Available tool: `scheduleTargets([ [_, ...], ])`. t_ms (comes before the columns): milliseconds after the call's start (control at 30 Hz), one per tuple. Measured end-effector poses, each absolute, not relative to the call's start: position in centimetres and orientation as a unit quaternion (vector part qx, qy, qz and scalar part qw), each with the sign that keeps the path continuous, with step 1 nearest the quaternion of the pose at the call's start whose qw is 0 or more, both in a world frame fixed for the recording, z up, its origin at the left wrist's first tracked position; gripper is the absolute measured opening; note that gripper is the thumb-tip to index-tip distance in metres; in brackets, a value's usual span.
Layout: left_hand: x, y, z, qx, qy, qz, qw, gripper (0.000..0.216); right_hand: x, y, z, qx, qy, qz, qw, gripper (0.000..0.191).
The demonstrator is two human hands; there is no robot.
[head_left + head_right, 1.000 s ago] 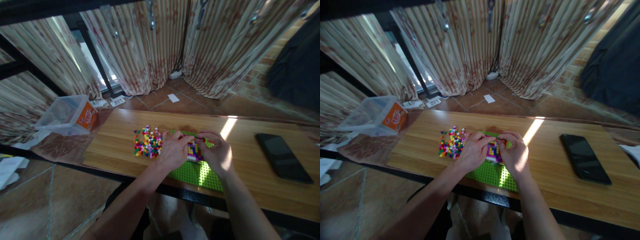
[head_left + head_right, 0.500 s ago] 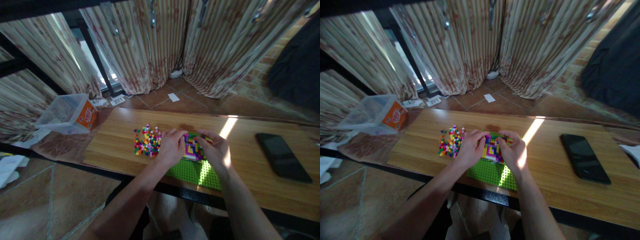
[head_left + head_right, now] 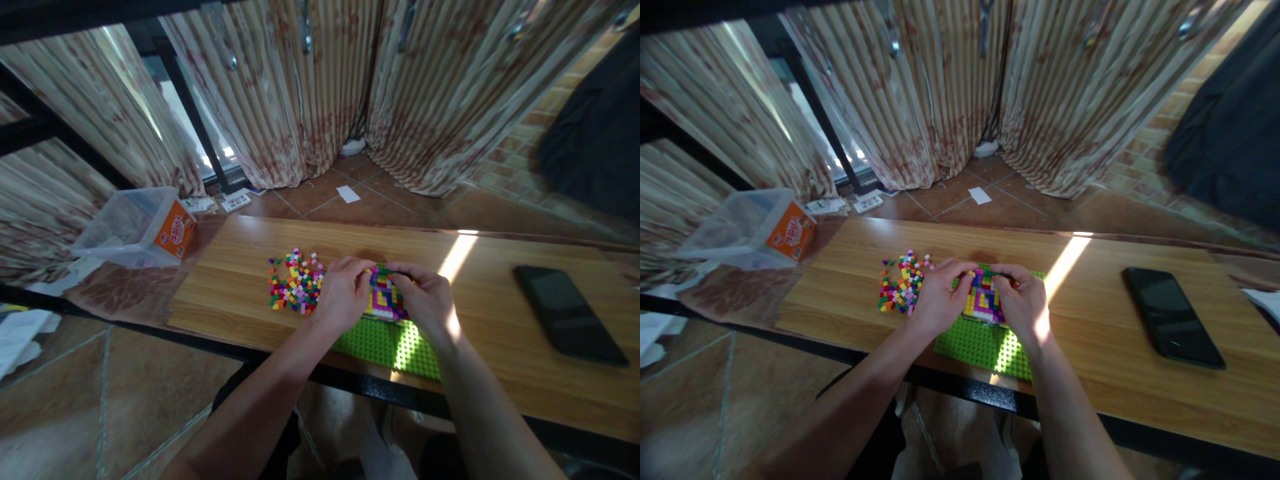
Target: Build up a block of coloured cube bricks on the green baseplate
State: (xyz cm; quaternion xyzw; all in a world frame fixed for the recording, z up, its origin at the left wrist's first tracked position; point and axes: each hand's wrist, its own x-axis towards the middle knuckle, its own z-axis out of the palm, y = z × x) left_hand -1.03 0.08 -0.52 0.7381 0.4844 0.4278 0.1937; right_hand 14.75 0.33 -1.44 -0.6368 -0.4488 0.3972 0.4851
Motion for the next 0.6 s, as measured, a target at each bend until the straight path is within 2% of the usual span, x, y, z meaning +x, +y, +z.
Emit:
scheduleTargets([
  [400, -0.98, 0.47, -0.86, 0.708, 0.454, 0.499, 0.209, 0.013, 14.77, 0.52, -1.70, -0.620, -0.415, 0.432, 0.507, 0.030],
  [600, -0.97, 0.44, -0.85, 0.696, 0.461, 0.497, 0.237, 0.014, 14.99, 0.27, -2.01, -0.628, -0.502, 0.343, 0.486, 0.028],
])
